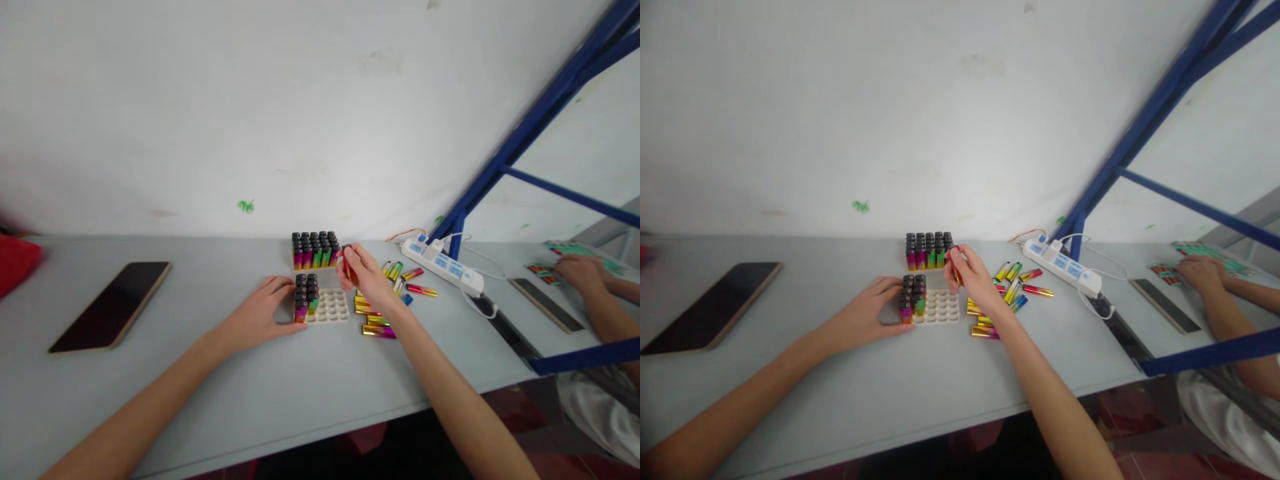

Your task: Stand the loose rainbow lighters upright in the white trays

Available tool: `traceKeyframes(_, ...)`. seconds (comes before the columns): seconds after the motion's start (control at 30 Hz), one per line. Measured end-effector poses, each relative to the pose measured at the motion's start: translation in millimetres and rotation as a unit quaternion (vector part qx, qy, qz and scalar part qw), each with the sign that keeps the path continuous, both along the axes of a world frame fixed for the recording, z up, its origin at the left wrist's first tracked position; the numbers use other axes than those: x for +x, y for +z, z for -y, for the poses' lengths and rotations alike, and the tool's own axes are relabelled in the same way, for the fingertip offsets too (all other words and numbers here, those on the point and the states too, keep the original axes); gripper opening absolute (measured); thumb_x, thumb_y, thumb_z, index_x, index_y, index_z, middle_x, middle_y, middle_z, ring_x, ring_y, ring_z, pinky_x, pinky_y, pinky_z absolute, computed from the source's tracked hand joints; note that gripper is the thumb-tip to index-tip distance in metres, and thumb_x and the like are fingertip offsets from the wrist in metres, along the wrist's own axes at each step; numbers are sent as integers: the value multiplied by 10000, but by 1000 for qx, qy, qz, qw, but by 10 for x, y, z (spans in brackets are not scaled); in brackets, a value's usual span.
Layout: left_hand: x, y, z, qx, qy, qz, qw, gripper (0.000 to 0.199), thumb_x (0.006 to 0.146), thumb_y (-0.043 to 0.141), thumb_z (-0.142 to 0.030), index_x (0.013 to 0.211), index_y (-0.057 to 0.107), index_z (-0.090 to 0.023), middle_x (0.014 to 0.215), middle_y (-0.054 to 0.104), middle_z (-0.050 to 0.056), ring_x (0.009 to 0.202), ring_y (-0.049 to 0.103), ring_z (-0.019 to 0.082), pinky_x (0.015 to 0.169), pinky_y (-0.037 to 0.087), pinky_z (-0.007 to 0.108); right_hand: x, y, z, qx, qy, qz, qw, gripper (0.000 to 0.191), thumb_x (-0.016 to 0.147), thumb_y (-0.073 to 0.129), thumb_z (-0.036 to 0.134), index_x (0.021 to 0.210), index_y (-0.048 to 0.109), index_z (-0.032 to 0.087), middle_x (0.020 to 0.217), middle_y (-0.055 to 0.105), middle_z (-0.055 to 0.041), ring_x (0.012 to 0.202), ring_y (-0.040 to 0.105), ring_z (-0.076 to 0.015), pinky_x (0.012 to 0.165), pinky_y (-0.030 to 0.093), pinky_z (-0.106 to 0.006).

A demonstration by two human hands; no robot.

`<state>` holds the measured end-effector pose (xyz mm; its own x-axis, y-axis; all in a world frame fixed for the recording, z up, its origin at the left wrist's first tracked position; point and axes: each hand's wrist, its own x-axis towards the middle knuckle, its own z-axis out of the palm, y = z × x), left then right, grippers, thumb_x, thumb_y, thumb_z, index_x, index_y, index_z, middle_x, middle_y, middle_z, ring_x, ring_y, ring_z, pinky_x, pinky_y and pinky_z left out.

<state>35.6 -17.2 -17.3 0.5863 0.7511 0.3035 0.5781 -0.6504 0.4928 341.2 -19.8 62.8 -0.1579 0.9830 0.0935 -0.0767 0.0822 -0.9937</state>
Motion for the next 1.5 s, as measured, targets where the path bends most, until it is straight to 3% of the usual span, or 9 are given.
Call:
traceKeyframes(0.1, 13, -4, 35, 6, 0, 9, 1000, 683, 1018, 1026, -702, 1516, 890, -257, 1635, 867, 191, 1565, 797, 484, 1407, 659, 636, -131, -97, -53, -3, -16, 46, 999, 778, 966, 856, 1058, 969, 620, 317, 686, 433, 119, 583, 323, -139, 552, 291, -285)
traceKeyframes(0.3, 37, -20, 62, 10, 21, 12, 1000, 615, 1032, 1022, -658, 1493, 879, -276, 1608, 869, 174, 1522, 814, 475, 1384, 686, 641, -148, -251, 133, 71, -128, 185, 972, 794, 1057, 678, 967, 676, 454, 308, 675, 407, 40, 702, 372, -171, 676, 282, -356)
traceKeyframes(0.47, 8, -25, 53, 6, 35, 26, 999, 626, 1012, 1038, -686, 1448, 887, -262, 1615, 845, 189, 1520, 820, 483, 1367, 712, 655, -128, -286, 176, 55, -118, 220, 967, 521, 962, 629, 687, 683, 376, 328, 690, 336, 48, 700, 310, -156, 675, 236, -365)
traceKeyframes(0.63, -13, -31, 45, 1, 40, 47, 998, 640, 968, 1070, -696, 1410, 904, -264, 1576, 856, 190, 1503, 834, 496, 1349, 725, 686, -128, -320, 162, 74, -91, 228, 967, 450, 955, 621, 641, 715, 401, 330, 701, 334, 63, 703, 331, -158, 685, 265, -357)
traceKeyframes(0.93, -16, 29, 51, -7, 40, 59, 997, 621, 949, 1094, -690, 1378, 931, -272, 1542, 868, 173, 1490, 840, 502, 1347, 724, 704, -51, -232, 221, 140, -26, 245, 959, 488, 1283, 541, 682, 958, 531, 319, 789, 615, 40, 752, 592, -214, 756, 463, -342)
traceKeyframes(1.07, -9, 43, 73, 2, 39, 42, 998, 630, 973, 1089, -668, 1410, 922, -247, 1559, 862, 182, 1502, 827, 489, 1364, 714, 698, -4, -207, 248, 258, -11, 278, 925, 531, 1357, 495, 681, 996, 599, 305, 995, 748, -60, 967, 716, -266, 900, 577, -377)
traceKeyframes(1.13, -5, 40, 84, 7, 40, 35, 999, 624, 986, 1085, -643, 1422, 917, -230, 1567, 858, 189, 1502, 826, 482, 1364, 716, 683, 24, -202, 258, 291, 1, 304, 907, 585, 1365, 500, 706, 960, 606, 298, 982, 737, -60, 948, 701, -258, 889, 566, -371)
traceKeyframes(1.3, 7, 28, 98, 2, 37, 44, 998, 617, 980, 1090, -651, 1439, 919, -276, 1541, 876, 162, 1482, 833, 466, 1344, 725, 666, 120, -173, 308, 253, 76, 350, 899, 615, 1352, 657, 664, 870, 595, 287, 736, 651, 28, 681, 600, -184, 697, 441, -317)
traceKeyframes(1.5, 18, 35, 118, -7, 31, 45, 998, 613, 1011, 1057, -661, 1476, 911, -289, 1572, 869, 155, 1503, 821, 460, 1356, 709, 644, 168, -176, 346, 262, 118, 380, 879, 367, 1306, 832, 535, 1097, 872, 236, 982, 908, -60, 877, 832, -239, 815, 583, -306)
